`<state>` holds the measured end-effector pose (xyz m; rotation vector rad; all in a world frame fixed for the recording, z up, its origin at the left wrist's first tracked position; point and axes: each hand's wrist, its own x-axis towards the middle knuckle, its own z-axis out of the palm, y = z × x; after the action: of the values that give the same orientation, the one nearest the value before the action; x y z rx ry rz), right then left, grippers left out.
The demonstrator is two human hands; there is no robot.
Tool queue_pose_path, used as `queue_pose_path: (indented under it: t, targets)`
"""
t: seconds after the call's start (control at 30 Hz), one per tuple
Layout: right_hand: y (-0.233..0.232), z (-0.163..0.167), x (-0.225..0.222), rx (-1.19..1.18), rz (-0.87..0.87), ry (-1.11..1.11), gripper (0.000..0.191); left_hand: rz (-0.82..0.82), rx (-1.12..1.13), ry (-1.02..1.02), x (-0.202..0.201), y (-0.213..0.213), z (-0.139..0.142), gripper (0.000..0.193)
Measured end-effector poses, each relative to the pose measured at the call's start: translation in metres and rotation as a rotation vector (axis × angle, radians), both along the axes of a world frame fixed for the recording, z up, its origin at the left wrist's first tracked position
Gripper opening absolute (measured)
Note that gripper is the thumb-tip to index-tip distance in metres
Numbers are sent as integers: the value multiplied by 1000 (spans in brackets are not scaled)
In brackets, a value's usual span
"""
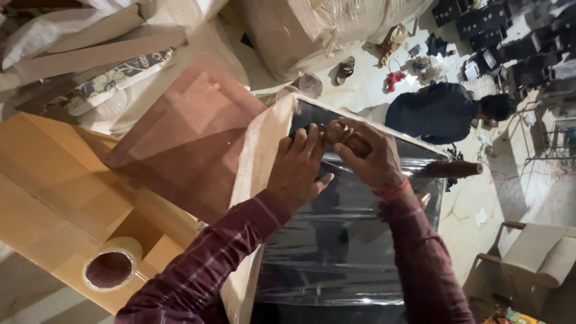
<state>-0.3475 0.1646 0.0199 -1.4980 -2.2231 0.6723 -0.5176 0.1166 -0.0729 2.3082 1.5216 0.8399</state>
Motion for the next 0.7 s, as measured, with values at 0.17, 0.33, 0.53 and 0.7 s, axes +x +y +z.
queue_pose_path:
  t: [0.17, 0.33, 0.53, 0.7]
  targets:
    - [20, 9, -15, 48, 201, -135, 49, -19, -46, 28, -10, -6, 3, 88]
    - [33, 18, -36, 49, 329, -262, 52, 10, -4, -59, -23, -12, -3, 80]
    - [40, 23, -65, 122, 510, -518, 43, 19, -106, -139, -37, -12, -15, 46]
    - [70, 12, -76, 58, 724, -645, 32, 391, -140, -301, -48, -8, -21, 65]
